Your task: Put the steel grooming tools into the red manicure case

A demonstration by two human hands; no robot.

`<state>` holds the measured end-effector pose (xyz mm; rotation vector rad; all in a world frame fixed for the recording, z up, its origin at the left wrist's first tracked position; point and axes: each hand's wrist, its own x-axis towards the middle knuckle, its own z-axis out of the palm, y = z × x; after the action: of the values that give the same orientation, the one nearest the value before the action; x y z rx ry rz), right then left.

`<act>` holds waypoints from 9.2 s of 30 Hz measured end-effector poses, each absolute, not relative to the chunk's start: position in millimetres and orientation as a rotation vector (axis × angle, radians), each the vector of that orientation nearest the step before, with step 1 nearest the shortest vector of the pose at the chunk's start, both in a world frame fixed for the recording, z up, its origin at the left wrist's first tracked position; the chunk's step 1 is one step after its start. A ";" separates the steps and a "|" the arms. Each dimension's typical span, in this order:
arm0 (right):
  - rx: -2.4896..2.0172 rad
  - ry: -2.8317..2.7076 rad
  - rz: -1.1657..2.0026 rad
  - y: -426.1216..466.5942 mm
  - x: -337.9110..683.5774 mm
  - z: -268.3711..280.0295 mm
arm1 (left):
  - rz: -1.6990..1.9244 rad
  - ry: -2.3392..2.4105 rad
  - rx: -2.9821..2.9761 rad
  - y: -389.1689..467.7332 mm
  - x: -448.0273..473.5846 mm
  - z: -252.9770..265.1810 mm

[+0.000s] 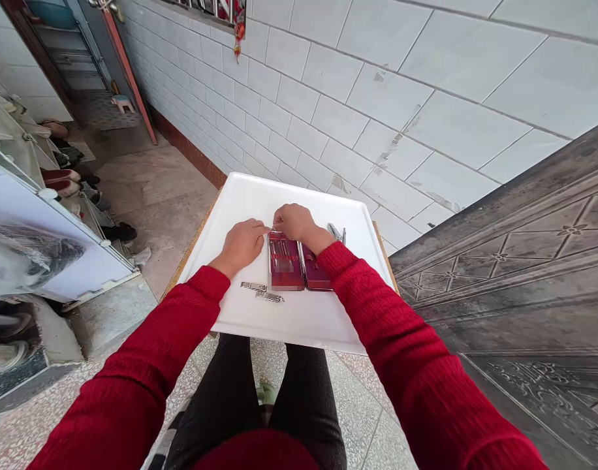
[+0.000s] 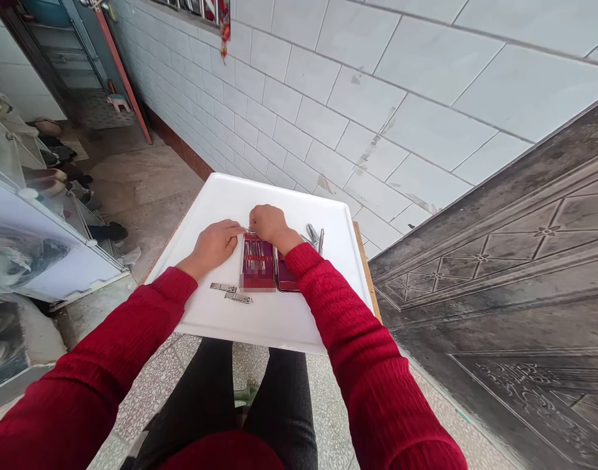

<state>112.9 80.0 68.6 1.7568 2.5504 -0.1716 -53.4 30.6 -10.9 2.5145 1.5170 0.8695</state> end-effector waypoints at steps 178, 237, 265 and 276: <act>1.903 2.460 -0.161 117.4 127.9 39.5 | 0.882 1.499 2.556 31.9 -53.1 -11.8; 2.379 2.889 -1.540 39.8 186.8 22.3 | 0.858 1.454 2.561 32.1 -53.6 -5.8; 2.335 2.281 -2.430 46.7 181.1 12.2 | 0.850 1.482 2.564 32.2 -51.4 -5.7; 2.396 2.395 -2.351 48.5 181.3 7.2 | 0.842 1.473 2.563 33.6 -52.0 -6.6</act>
<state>181.3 48.5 7.2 2.3958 2.3953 -2.3514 -52.0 33.6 -6.6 2.5634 1.4729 0.8420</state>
